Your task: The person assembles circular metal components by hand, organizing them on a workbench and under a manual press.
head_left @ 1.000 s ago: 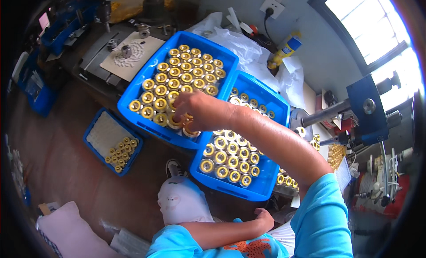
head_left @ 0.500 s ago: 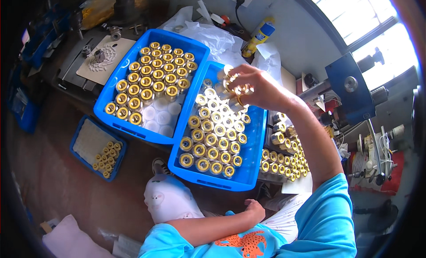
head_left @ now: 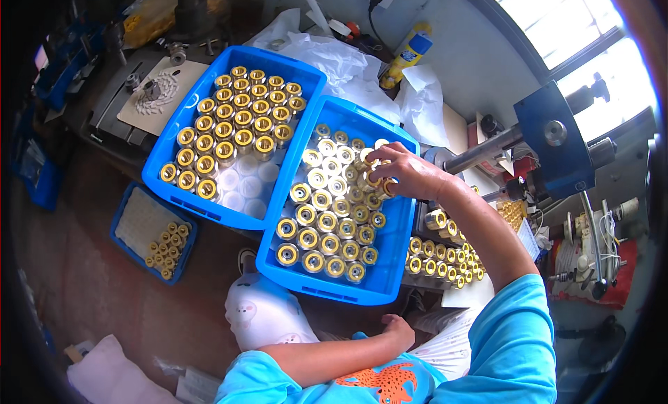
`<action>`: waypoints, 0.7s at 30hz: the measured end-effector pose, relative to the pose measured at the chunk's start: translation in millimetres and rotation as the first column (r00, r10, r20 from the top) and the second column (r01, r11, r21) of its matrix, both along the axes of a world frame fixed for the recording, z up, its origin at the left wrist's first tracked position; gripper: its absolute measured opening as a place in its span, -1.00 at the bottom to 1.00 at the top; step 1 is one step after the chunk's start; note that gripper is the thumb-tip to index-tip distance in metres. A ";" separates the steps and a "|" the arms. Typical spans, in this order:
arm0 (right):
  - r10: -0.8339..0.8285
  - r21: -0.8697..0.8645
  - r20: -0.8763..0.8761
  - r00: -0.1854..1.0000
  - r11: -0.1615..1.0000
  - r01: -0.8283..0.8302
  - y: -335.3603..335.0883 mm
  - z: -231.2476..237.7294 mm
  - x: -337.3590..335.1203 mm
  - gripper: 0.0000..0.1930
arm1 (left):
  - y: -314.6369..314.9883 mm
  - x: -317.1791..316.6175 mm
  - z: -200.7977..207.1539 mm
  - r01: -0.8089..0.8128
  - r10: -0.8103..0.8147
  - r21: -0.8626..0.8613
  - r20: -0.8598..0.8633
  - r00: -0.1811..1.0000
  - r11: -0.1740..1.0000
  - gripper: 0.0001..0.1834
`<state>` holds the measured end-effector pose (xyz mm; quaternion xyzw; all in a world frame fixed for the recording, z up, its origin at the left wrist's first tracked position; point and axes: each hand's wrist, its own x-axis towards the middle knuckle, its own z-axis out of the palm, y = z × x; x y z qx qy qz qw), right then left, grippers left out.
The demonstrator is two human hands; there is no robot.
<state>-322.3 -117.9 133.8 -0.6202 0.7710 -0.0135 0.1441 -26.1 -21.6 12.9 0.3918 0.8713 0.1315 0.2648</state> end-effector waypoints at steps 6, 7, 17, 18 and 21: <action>0.008 0.000 -0.022 1.000 1.000 -0.008 4.9 -6.3 -7.4 -0.60 | 1.9 0.4 0.1 0.004 -0.004 0.022 -0.002 1.000 1.000 -0.70; 0.017 0.010 -0.029 0.999 1.000 -0.016 3.9 -7.2 -8.3 -0.59 | -0.6 -0.3 1.3 0.036 -0.037 0.030 0.015 0.999 0.999 -0.70; 0.012 0.021 0.015 1.000 1.000 -0.012 4.1 -4.7 -10.0 -0.57 | 10.1 2.5 -6.4 0.014 -0.015 -0.018 -0.039 0.999 1.000 -0.70; 0.012 0.054 0.000 1.000 0.998 -0.012 0.7 1.6 -8.1 -0.61 | 10.4 1.5 -7.4 0.024 -0.024 0.000 -0.009 1.000 1.000 -0.70; -0.035 -0.153 0.054 0.998 0.987 0.043 -27.0 25.2 11.9 -0.69 | 14.7 4.1 -11.9 0.003 -0.003 0.013 0.023 1.000 1.000 -0.69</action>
